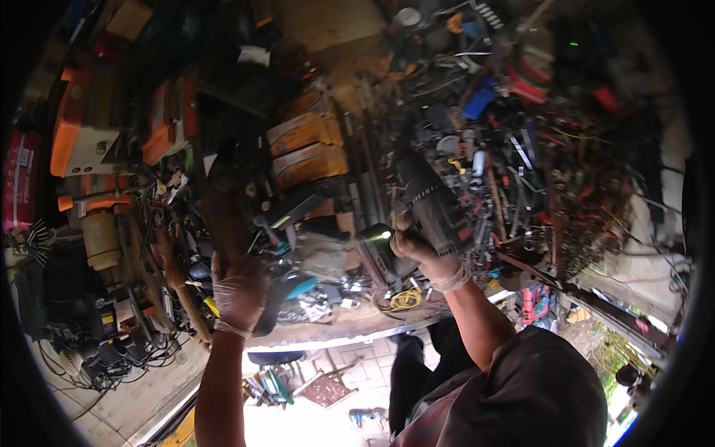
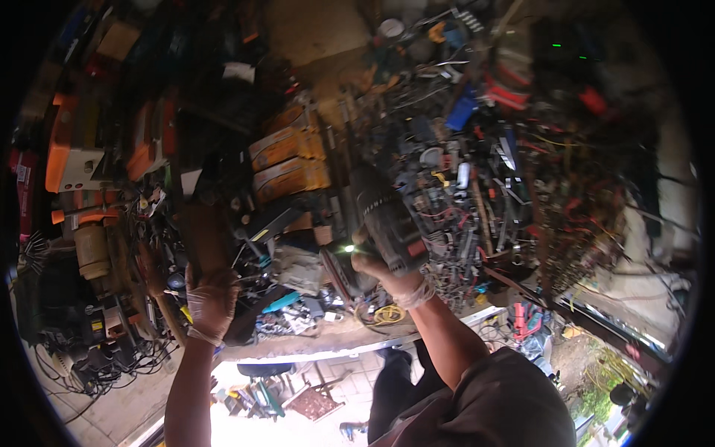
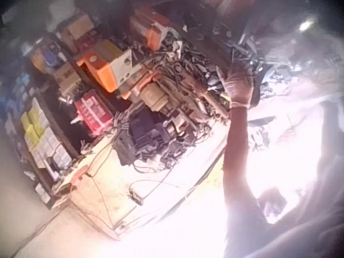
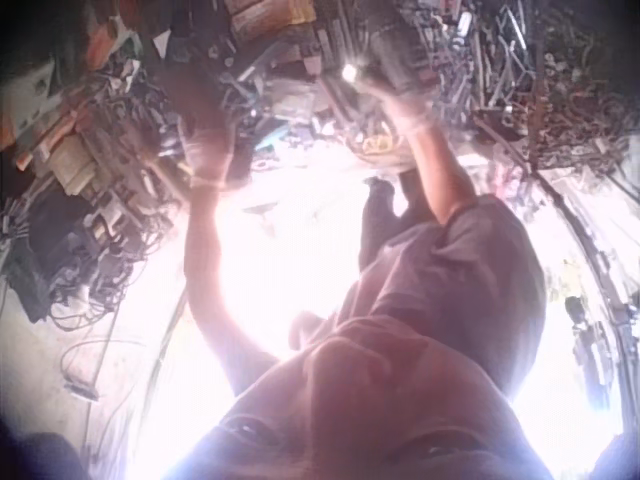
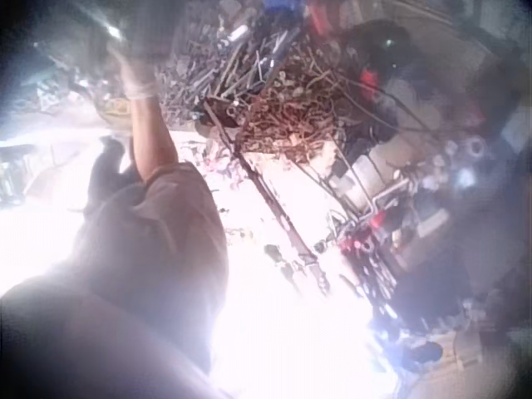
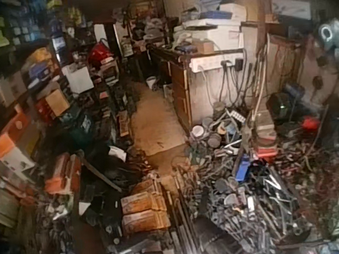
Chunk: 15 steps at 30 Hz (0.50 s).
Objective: The person uses a cordless impact wrench to remove bolts from the rear fender of a white scooter, then removes the fender. They retrieve a zip tie and a cordless drill, then reattach the fender using the zip tie and drill.
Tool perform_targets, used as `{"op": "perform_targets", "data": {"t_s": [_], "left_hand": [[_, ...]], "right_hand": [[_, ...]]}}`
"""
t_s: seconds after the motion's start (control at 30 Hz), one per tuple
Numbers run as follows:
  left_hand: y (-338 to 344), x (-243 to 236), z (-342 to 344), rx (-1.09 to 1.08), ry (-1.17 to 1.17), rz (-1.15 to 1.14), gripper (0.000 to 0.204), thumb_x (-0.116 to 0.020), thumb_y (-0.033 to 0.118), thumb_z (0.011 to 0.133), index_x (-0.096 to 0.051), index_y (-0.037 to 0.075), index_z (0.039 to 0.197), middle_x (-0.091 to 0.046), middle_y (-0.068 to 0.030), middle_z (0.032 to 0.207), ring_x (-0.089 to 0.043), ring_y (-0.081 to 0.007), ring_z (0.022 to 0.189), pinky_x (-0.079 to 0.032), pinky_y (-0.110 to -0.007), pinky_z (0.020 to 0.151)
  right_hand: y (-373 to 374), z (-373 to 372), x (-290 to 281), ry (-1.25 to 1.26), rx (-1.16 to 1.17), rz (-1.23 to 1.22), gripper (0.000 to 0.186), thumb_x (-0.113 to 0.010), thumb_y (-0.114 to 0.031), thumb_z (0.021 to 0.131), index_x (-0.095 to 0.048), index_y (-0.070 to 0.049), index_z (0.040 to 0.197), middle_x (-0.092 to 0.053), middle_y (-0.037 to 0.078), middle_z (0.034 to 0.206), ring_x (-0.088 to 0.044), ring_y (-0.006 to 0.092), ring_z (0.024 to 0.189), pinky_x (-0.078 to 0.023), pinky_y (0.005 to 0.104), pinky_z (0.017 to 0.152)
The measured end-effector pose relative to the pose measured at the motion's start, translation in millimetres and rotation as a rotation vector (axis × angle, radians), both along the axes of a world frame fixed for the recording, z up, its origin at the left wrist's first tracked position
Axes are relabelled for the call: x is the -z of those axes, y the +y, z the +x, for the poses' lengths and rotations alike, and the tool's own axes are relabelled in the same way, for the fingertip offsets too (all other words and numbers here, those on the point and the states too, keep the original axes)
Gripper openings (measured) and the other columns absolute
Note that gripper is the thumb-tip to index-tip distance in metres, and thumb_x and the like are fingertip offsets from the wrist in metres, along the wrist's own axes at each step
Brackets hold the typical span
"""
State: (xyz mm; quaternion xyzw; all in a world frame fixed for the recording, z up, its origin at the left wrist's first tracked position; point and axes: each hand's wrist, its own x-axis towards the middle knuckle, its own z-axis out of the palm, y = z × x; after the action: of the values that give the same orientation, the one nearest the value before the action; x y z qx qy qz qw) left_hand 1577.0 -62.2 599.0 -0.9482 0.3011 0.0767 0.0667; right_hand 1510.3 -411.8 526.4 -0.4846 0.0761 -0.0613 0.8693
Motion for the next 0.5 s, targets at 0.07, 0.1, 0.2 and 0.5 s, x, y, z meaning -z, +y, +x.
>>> {"op": "perform_targets", "data": {"t_s": [0.07,0.1,0.2,0.5], "left_hand": [[0.8,3.6,0.3,0.014,-0.067,0.090,0.026,-0.049,0.033,0.090,-0.065,0.016,0.102,-0.065,-0.0008,0.108,-0.055,-0.0193,0.112,-0.013,-0.057,0.115],[1.3,4.4,-0.5,0.061,-0.101,0.083,0.025,-0.050,0.030,0.089,-0.065,0.014,0.100,-0.065,-0.0014,0.104,-0.056,-0.0191,0.108,-0.017,-0.056,0.113],[1.2,7.1,-0.2,0.155,-0.210,0.028,0.023,-0.048,0.025,0.088,-0.066,0.012,0.091,-0.066,-0.0037,0.097,-0.059,-0.0199,0.105,-0.018,-0.055,0.112],[-54.5,-21.4,-2.4,-0.099,0.053,0.104,0.040,-0.036,0.037,0.097,-0.065,0.013,0.110,-0.065,-0.0079,0.116,-0.055,-0.0301,0.114,-0.013,-0.066,0.109]], "right_hand": [[-24.9,-30.8,-27.6,-0.023,-0.074,-0.072,0.041,-0.076,-0.007,0.079,-0.052,-0.004,0.112,-0.058,0.002,0.077,-0.054,0.0107,0.067,-0.041,0.0282,0.061],[-34.0,-46.9,-42.8,0.032,-0.090,-0.085,0.041,-0.076,-0.008,0.080,-0.051,-0.004,0.113,-0.058,0.002,0.076,-0.053,0.0110,0.066,-0.041,0.0286,0.061],[-50.9,-93.3,-83.3,0.103,-0.014,0.000,0.046,-0.077,-0.005,0.077,-0.056,-0.005,0.117,-0.060,0.002,0.092,-0.056,0.0103,0.079,-0.047,0.0261,0.068],[-110.9,-263.6,-131.9,0.410,-0.140,-0.707,0.046,-0.079,-0.026,0.076,-0.059,-0.008,0.113,-0.066,0.004,0.091,-0.062,0.0147,0.084,-0.051,0.0324,0.080]]}}
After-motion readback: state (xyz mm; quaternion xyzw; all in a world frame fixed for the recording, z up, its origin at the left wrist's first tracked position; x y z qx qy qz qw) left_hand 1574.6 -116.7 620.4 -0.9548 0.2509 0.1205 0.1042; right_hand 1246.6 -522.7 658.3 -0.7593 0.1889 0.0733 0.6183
